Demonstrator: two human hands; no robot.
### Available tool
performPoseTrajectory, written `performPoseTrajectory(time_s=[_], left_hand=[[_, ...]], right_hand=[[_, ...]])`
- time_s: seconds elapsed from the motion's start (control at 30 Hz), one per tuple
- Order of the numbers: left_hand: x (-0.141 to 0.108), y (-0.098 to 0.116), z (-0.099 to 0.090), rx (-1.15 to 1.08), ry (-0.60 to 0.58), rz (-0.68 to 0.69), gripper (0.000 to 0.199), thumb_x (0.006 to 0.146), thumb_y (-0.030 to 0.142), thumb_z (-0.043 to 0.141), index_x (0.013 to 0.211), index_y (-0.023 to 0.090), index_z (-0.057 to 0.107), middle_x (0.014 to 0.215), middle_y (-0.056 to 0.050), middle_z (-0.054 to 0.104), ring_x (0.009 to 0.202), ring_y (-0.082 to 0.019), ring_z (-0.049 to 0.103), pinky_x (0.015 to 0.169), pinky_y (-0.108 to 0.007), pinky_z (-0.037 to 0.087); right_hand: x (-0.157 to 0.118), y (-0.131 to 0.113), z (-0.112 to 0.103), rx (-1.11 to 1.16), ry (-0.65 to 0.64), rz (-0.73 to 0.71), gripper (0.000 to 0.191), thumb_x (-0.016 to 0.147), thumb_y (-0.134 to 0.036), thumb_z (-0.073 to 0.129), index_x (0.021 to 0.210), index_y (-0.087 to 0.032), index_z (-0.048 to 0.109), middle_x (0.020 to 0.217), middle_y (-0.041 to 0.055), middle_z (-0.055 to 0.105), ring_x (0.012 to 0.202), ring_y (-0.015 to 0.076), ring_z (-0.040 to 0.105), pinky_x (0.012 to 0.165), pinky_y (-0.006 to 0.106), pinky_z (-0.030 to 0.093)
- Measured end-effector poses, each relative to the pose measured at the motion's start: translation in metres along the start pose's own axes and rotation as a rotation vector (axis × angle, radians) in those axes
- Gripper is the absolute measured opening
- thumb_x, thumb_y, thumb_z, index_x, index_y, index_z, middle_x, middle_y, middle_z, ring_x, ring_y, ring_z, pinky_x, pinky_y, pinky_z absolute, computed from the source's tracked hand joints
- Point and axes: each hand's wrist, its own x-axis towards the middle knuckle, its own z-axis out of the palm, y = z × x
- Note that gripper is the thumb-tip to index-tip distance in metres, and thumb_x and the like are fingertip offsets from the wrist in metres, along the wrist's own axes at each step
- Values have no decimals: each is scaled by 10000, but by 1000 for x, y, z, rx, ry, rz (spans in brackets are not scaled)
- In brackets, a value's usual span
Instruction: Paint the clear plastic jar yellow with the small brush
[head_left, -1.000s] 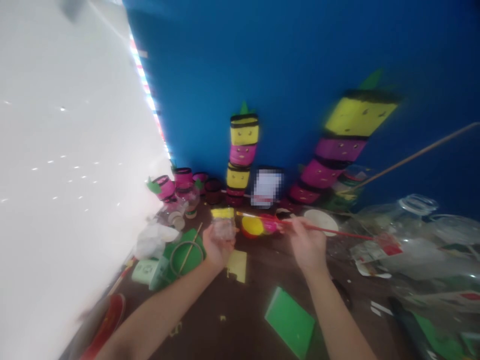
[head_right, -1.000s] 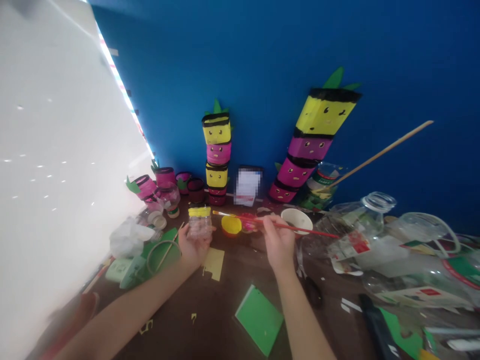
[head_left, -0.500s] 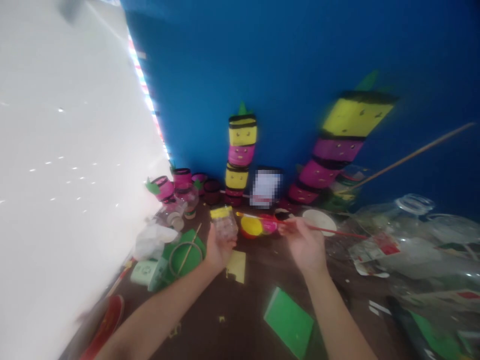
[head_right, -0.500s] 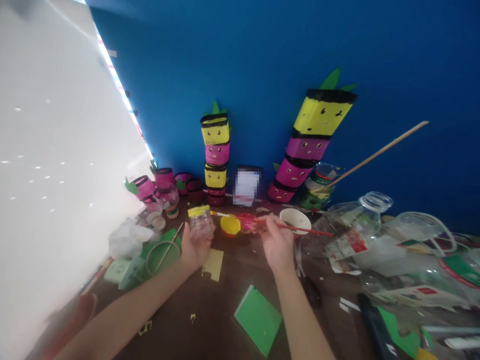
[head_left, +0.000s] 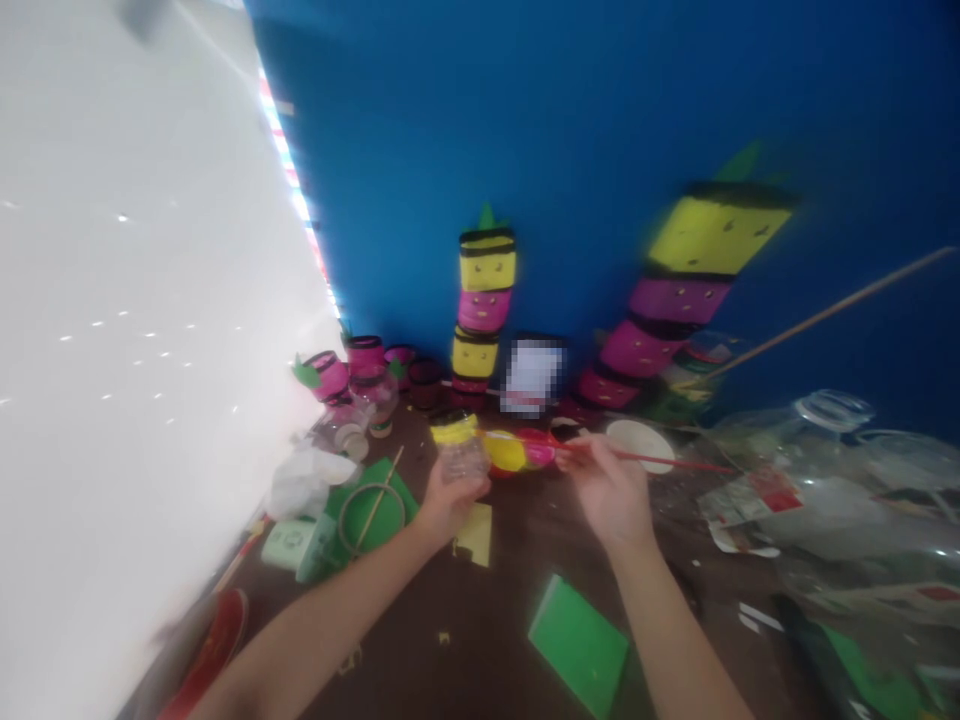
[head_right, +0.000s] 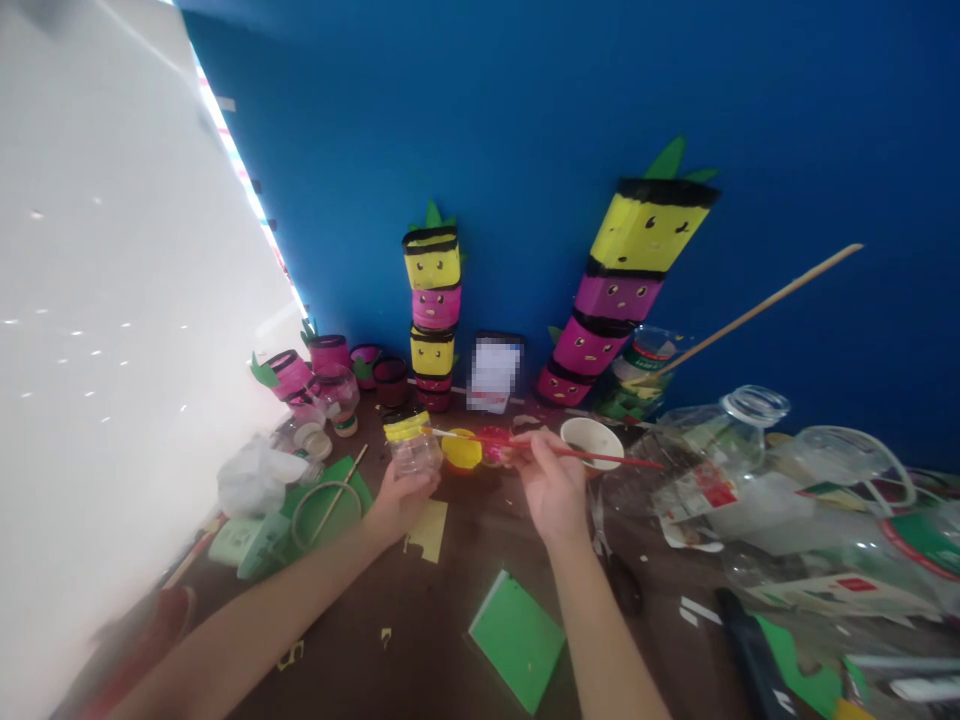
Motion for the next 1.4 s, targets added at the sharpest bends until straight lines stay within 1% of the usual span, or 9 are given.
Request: performPoseTrajectory(time_s=[0.13,0.3,0.47,0.63,0.8,0.93,1.07,1.33,1.4], left_hand=[[-1,0,-1,-3,-42,-18,487,454,33,682,914,176,606,821,-23,673,655,-116,591,615,-247,418],[2,-2,-6,-16,-94,-26,479,438,37,628,899,167,604,815,-33,670,638,-124,580,581,-255,396],[3,-3,-8,-15,-99,-37,494,426,32,597,901,167,600,814,-38,666,677,-154,588,587,-272,391],[2,-1,-6,-26,-76,-33,475,425,43,560,882,162,608,792,-45,666,646,-139,561,580,-267,383],[0,2,-3,-32,-131,-58,510,394,33,522,878,160,618,760,-35,653,628,-127,539,574,-255,368],[-3,7,2,-35,-147,-101,510,362,37,475,836,149,625,739,-45,655,606,-129,528,551,-254,355],[-4,10,5,-62,-158,-130,508,349,49,453,818,128,632,742,-68,667,623,-137,540,530,-246,347],[-3,8,3,-95,-192,-148,579,334,57,444,878,115,633,755,-70,684,606,-126,543,528,-225,364],[-3,8,2,-101,-211,-149,589,332,58,439,886,111,631,758,-73,684,614,-128,547,528,-223,366]], right_hand=[[0,-1,-2,24,-11,14,167,729,-366,639,699,-202,641,650,10,603,584,129,578,561,270,492],[1,2,-3,25,-8,26,164,713,-360,659,698,-197,651,670,13,601,589,127,572,567,275,494],[4,3,-7,-15,0,-2,177,716,-368,654,694,-193,644,664,15,602,584,130,570,567,278,492],[5,0,-10,-39,34,-47,180,713,-376,655,693,-197,646,663,18,609,571,132,566,566,283,485],[1,-2,-2,-7,-15,-7,180,716,-378,654,694,-200,654,660,16,605,567,129,564,542,275,477],[2,-1,-1,3,22,1,176,683,-371,687,674,-196,663,656,17,607,573,129,567,530,265,479],[5,-3,-7,5,43,-37,170,686,-364,687,669,-197,665,646,19,617,580,130,576,547,261,484],[0,-2,-3,-8,-28,-33,167,718,-354,655,684,-191,666,658,25,613,578,130,575,544,260,491],[1,-2,-4,-9,-27,-39,161,717,-346,662,687,-189,671,655,24,616,577,125,577,540,249,491]])
